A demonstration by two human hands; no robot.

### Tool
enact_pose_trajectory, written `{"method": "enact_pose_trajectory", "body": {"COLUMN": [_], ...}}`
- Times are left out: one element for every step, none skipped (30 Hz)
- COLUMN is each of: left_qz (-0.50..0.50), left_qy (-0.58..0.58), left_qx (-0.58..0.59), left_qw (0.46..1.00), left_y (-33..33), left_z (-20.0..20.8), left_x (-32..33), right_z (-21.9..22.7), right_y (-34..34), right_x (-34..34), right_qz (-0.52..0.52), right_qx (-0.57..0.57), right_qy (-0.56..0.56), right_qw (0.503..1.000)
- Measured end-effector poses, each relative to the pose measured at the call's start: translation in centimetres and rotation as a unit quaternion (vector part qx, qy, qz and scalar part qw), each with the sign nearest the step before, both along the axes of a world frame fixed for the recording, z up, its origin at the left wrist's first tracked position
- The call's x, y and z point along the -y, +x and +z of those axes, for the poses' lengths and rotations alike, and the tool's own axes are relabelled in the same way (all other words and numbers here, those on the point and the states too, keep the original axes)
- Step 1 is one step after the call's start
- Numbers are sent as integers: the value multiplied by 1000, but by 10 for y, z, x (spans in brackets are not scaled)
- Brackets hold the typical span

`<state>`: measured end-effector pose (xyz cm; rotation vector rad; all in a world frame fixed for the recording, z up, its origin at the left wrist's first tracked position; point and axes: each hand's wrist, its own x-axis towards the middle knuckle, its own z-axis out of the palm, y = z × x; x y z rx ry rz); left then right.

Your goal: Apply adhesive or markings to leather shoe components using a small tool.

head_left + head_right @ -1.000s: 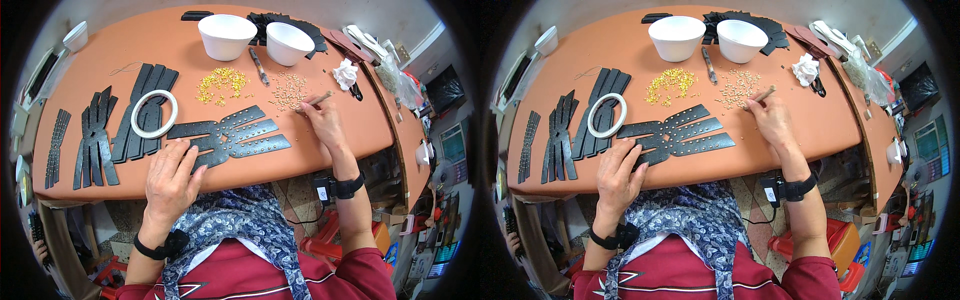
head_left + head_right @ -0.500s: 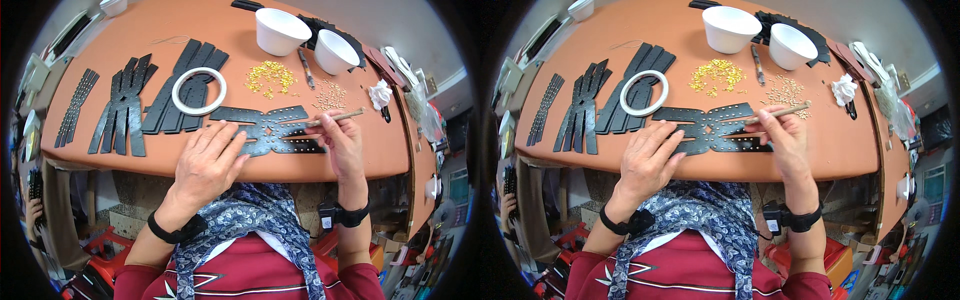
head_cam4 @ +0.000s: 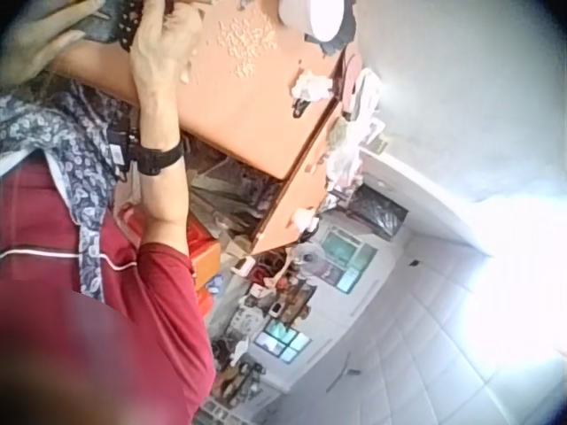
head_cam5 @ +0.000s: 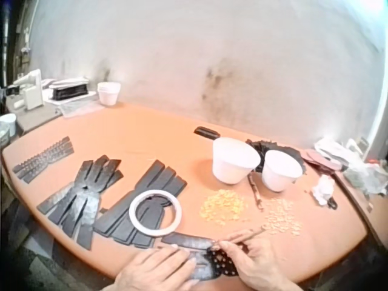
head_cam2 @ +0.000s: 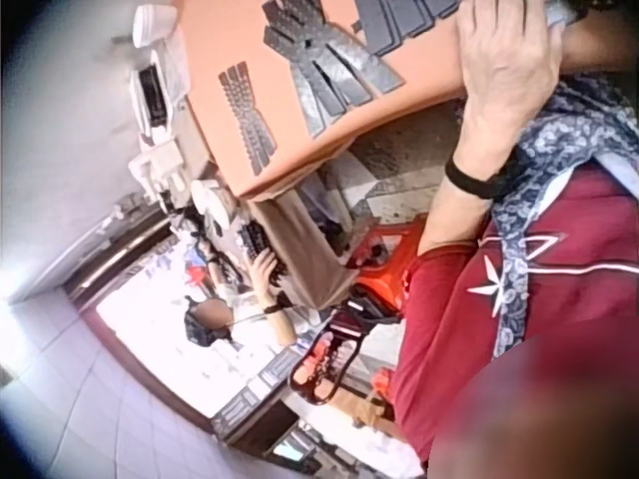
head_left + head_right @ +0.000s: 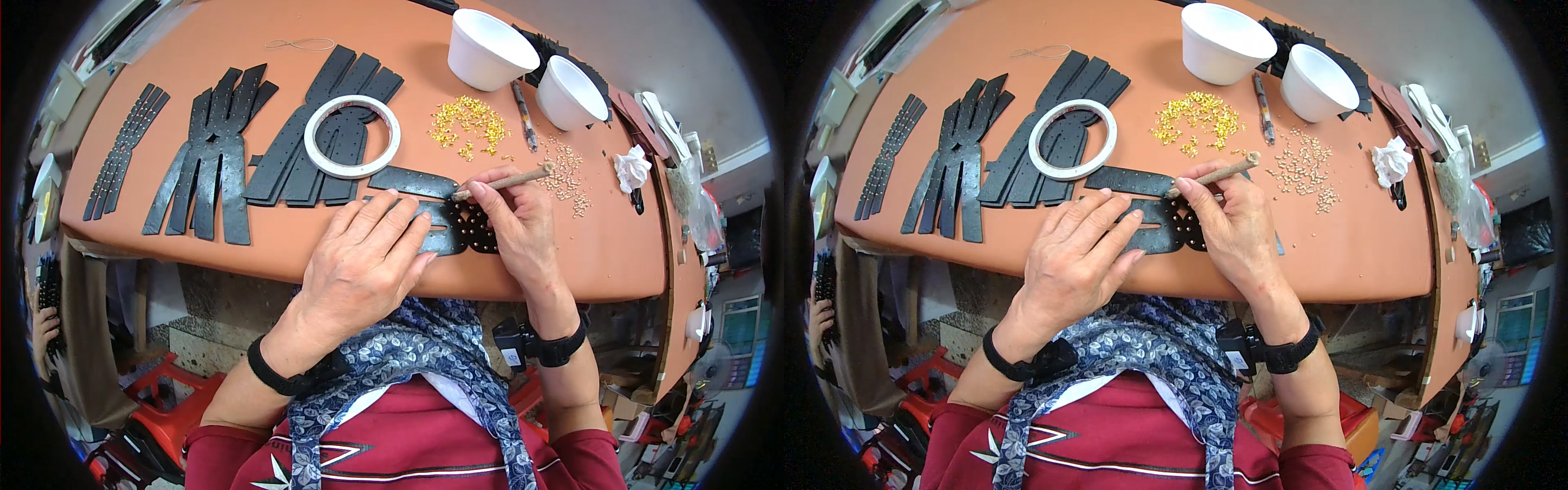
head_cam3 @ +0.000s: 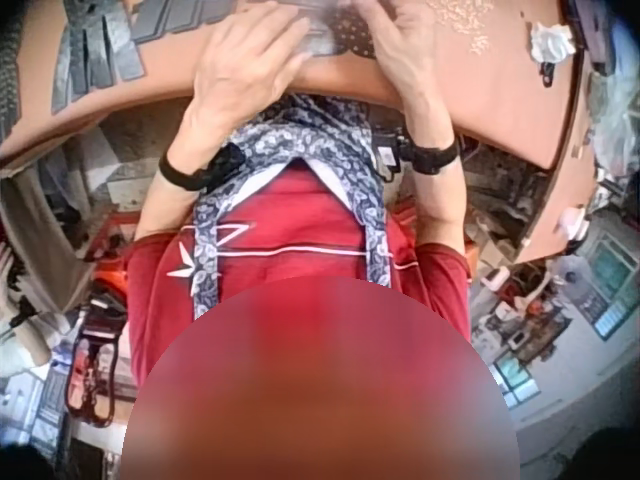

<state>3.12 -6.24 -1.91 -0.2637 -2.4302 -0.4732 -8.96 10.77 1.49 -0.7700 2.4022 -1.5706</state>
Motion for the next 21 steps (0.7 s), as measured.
{"method": "enact_pose_trajectory", "body": {"left_qz": [0,1,0,-1,0,0,-1,0,-2,-3,-4,-3,-2,-2,-2,-3,-3,-4,-3,-3,-3], "left_qy": [0,1,0,-1,0,1,2,4,7,10,11,9,7,8,7,7,8,11,13,12,12], "left_qx": [2,3,4,6,6,6,6,8,10,12,11,11,10,11,10,10,11,12,13,12,8], "left_qw": [1000,1000,1000,1000,1000,1000,1000,1000,1000,1000,1000,1000,1000,1000,1000,1000,1000,1000,1000,1000,1000], "left_y": [1,1,1,1,1,1,1,2,2,2,2,2,1,1,1,1,1,1,1,1,1], "left_z": [0,0,0,0,0,1,1,1,1,1,1,1,1,1,1,1,1,1,1,0,1], "left_x": [0,0,0,0,0,0,0,0,0,0,0,0,0,1,1,1,0,0,1,1,1], "right_z": [-2,-3,-4,-4,-5,-4,-4,-3,-3,-2,-1,0,2,3,4,6,7,6,6,6,5], "right_y": [0,-1,-1,-1,-1,0,0,1,2,3,4,4,5,5,5,5,5,6,6,7,6], "right_x": [1,2,2,2,2,2,3,3,4,5,6,7,8,9,10,12,13,16,18,19,20], "right_qz": [9,18,19,15,10,11,7,3,4,2,0,0,3,5,5,12,17,20,28,37,35], "right_qx": [-15,-32,-32,-53,-75,-74,-72,-68,-67,-76,-85,-85,-112,-140,-138,-157,-177,-176,-206,-235,-238], "right_qy": [-4,-10,-9,5,20,21,24,28,28,31,33,34,52,69,70,76,85,81,91,102,97], "right_qw": [1000,999,999,998,997,997,997,997,997,997,996,996,992,988,988,985,980,981,974,966,966]}}
